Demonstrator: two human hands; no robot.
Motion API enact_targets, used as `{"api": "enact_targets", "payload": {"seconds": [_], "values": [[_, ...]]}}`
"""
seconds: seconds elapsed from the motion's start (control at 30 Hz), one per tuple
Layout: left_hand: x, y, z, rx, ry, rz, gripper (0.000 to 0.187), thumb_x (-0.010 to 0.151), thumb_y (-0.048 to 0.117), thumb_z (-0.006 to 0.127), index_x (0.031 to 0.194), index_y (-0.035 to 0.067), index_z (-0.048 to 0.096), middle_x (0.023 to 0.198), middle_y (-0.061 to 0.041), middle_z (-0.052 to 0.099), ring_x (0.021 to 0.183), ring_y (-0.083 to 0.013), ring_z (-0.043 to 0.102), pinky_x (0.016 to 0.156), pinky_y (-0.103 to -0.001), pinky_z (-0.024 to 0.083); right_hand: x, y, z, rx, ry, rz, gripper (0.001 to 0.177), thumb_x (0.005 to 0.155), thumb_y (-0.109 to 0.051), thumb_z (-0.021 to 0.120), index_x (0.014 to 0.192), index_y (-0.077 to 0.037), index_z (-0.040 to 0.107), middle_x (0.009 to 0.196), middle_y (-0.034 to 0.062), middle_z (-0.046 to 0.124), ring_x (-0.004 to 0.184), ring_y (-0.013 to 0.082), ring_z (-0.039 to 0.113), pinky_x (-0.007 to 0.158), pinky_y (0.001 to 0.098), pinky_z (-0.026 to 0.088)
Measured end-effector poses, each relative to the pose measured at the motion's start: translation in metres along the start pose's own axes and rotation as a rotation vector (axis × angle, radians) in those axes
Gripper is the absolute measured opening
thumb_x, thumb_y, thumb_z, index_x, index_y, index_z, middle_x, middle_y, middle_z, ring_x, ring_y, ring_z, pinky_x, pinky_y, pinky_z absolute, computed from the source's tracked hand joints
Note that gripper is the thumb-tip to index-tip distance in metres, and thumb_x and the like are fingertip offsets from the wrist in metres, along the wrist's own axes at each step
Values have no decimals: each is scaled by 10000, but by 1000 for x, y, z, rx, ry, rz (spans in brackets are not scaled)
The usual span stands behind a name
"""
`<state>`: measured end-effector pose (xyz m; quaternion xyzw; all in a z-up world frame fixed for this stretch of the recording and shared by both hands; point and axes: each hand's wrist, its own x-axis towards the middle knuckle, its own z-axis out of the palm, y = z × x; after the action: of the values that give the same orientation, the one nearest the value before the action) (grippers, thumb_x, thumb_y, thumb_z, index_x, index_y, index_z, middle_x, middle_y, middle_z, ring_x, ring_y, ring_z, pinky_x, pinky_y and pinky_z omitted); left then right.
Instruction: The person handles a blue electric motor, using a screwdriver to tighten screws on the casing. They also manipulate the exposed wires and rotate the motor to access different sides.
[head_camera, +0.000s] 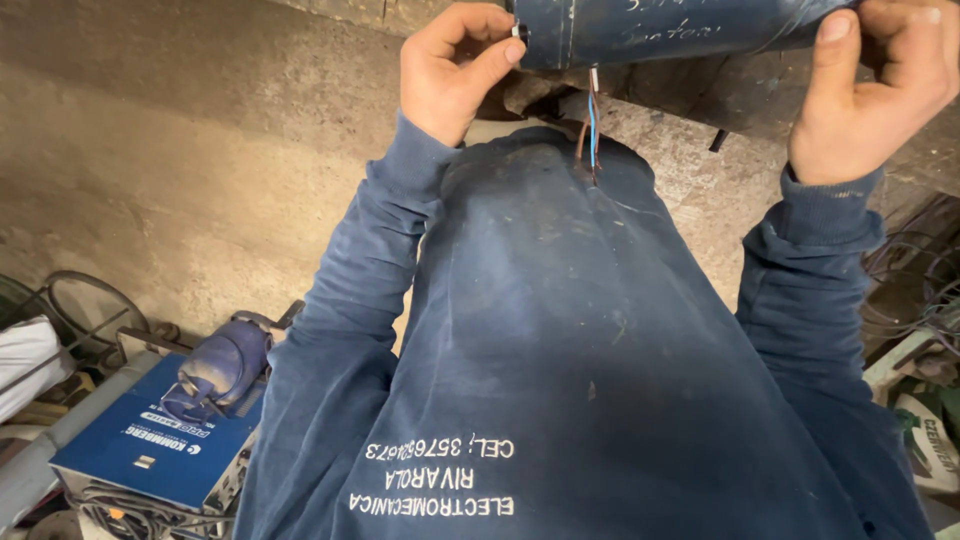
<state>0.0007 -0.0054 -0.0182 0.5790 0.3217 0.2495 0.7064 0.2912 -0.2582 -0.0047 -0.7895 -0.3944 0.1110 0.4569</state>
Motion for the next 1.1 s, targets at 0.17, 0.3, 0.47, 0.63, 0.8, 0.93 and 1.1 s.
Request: {"api": "enact_targets", "payload": {"seconds": [0.17, 0.3, 0.47, 0.63, 0.8, 0.93, 1.1], "values": [[2, 2, -5, 65, -19, 15, 166, 968, 11, 803, 1102, -36, 716, 987, -46, 753, 900, -105, 713, 829, -265, 597, 1, -5, 3, 31, -2, -8, 209, 1157, -132, 676, 1130, 67, 622, 985, 52, 583, 785, 122, 488, 716, 279, 411], [6, 0, -6, 71, -16, 19, 173, 955, 14, 812, 1096, -43, 731, 961, -47, 762, 880, -102, 717, 820, -266, 606, 2, -8, 3, 5, 7, 15, 211, 1127, -134, 679, 1076, 61, 618, 914, 62, 533, 733, 131, 448, 671, 281, 371], [5, 15, -3, 152, -23, 54, 151, 985, 36, 789, 1100, -51, 745, 954, -61, 776, 857, -89, 698, 792, -255, 587, 1, -1, 5, -35, 24, -1, 221, 1158, -128, 685, 1079, 65, 609, 965, 78, 554, 768, 154, 474, 692, 300, 387], [4, 25, 0, 173, -42, -26, 136, 1037, 97, 735, 1006, -35, 725, 816, -30, 721, 731, -74, 643, 674, -242, 525, -2, 5, 12, 62, 94, -42, 238, 1166, -117, 749, 1096, 70, 619, 966, 110, 525, 793, 195, 501, 712, 341, 399], [1, 29, -1, 198, -50, 16, 142, 1047, 92, 740, 1003, -40, 711, 813, -22, 685, 736, -77, 605, 674, -252, 502, 0, -2, 17, 41, 146, -72, 328, 1192, -109, 817, 1045, 93, 604, 989, 128, 523, 821, 203, 534, 720, 351, 415], [0, 38, 4, 349, 3, 55, 160, 1050, 111, 740, 987, -36, 736, 777, -20, 702, 712, -62, 601, 649, -251, 510, -3, 16, 20, 64, 181, -111, 366, 1157, -94, 829, 972, 97, 578, 937, 136, 522, 799, 222, 522, 727, 383, 433], [0, 40, 4, 452, 20, 123, 148, 1010, 113, 781, 1006, -32, 756, 781, -32, 730, 707, -61, 644, 641, -248, 521, -2, 29, 19, 48, 169, -118, 377, 1139, -113, 828, 941, 81, 573, 864, 118, 515, 730, 202, 486, 679, 381, 413]]}}
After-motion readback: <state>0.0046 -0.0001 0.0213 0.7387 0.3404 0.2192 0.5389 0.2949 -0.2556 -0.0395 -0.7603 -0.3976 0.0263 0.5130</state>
